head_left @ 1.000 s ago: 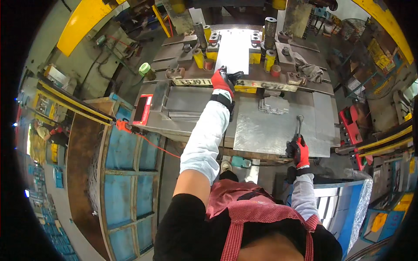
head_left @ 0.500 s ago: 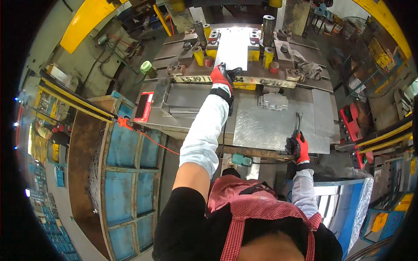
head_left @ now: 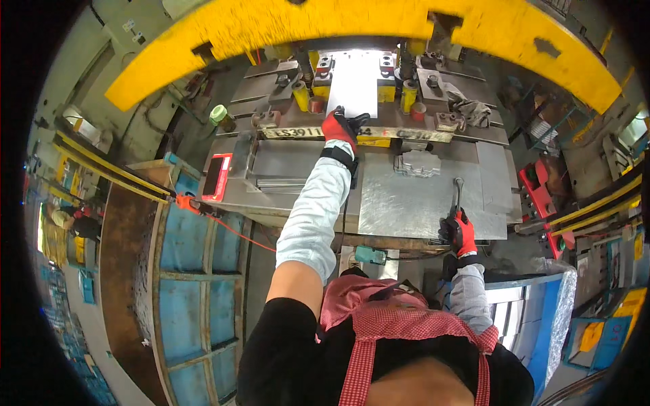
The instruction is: Operating a metal stamping press to process sheet metal parts.
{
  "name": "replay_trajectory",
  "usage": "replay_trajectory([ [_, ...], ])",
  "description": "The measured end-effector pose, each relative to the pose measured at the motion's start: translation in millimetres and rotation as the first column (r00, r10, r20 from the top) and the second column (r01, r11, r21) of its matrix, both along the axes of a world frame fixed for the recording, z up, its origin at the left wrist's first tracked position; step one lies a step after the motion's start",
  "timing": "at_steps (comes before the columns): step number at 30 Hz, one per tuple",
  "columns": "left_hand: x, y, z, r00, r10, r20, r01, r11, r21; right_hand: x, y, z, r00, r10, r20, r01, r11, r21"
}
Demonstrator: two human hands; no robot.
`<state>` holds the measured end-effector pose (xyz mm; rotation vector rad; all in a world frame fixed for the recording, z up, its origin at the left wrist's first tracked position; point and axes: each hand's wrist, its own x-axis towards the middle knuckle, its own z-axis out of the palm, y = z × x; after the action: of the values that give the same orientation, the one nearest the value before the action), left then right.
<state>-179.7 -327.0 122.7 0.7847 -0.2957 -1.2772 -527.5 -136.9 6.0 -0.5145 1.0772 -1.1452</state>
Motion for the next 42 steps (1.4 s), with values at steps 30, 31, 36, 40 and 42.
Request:
replay_trajectory([
  [30, 17.8, -6.4, -20.4, 0.974, 0.005, -0.225, -0.023, 0.997, -0.077, 107.4, -62.8, 152.8, 0.894, 0.016, -0.448, -0.26, 0.832, -0.489],
  [31, 10.8, -4.9, -18.6, 0.974, 0.019, -0.225, -0.032, 0.998, -0.054, 121.9, -86.3, 170.2, 0.887, 0.093, -0.453, -0.322, 0.827, -0.461],
  [36, -3.2, -3.7, -13.3, 0.964, -0.114, -0.241, 0.1, 0.993, -0.069, 180.7, -217.4, 191.7, 0.863, 0.3, -0.407, -0.495, 0.663, -0.561],
  [40, -4.1, 4.8, -1.6, 0.955, -0.147, -0.257, 0.132, 0.988, -0.077, 188.5, -250.0, 186.6, 0.914, 0.399, -0.069, -0.398, 0.853, -0.337],
  [42, 18.1, 11.5, -10.1, 0.961, -0.09, -0.263, 0.085, 0.996, -0.027, 198.0, -196.0, 210.8, 0.932, 0.282, -0.229, -0.352, 0.856, -0.379],
])
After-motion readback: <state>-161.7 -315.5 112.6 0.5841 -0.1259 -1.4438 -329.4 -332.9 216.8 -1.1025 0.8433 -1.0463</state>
